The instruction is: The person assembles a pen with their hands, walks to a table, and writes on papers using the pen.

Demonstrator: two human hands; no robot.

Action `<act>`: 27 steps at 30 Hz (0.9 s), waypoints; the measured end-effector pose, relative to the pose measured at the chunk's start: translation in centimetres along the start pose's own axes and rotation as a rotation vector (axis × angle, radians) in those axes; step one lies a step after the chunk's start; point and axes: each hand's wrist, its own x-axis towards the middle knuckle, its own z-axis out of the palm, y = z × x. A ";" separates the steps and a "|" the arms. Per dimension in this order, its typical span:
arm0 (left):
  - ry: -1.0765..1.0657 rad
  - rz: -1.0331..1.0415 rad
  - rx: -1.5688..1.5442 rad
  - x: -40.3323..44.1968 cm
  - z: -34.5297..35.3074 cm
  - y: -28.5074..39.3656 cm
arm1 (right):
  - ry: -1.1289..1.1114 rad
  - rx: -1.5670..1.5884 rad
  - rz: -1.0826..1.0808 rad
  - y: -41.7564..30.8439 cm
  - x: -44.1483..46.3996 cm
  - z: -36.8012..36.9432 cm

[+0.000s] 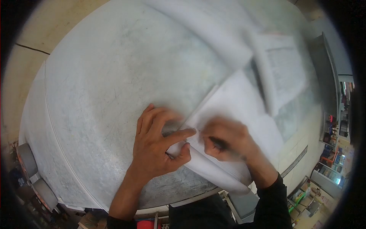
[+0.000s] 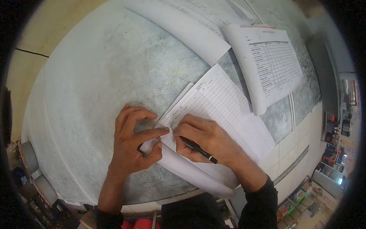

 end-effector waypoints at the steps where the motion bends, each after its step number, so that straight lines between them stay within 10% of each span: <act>1: -0.006 -0.003 0.003 0.0 0.0 0.0 | 0.000 0.001 0.001 0.0 0.0 0.0; 27: 0.001 0.004 0.006 0.0 0.1 0.0 | 0.026 -0.016 -0.017 0.1 0.0 0.1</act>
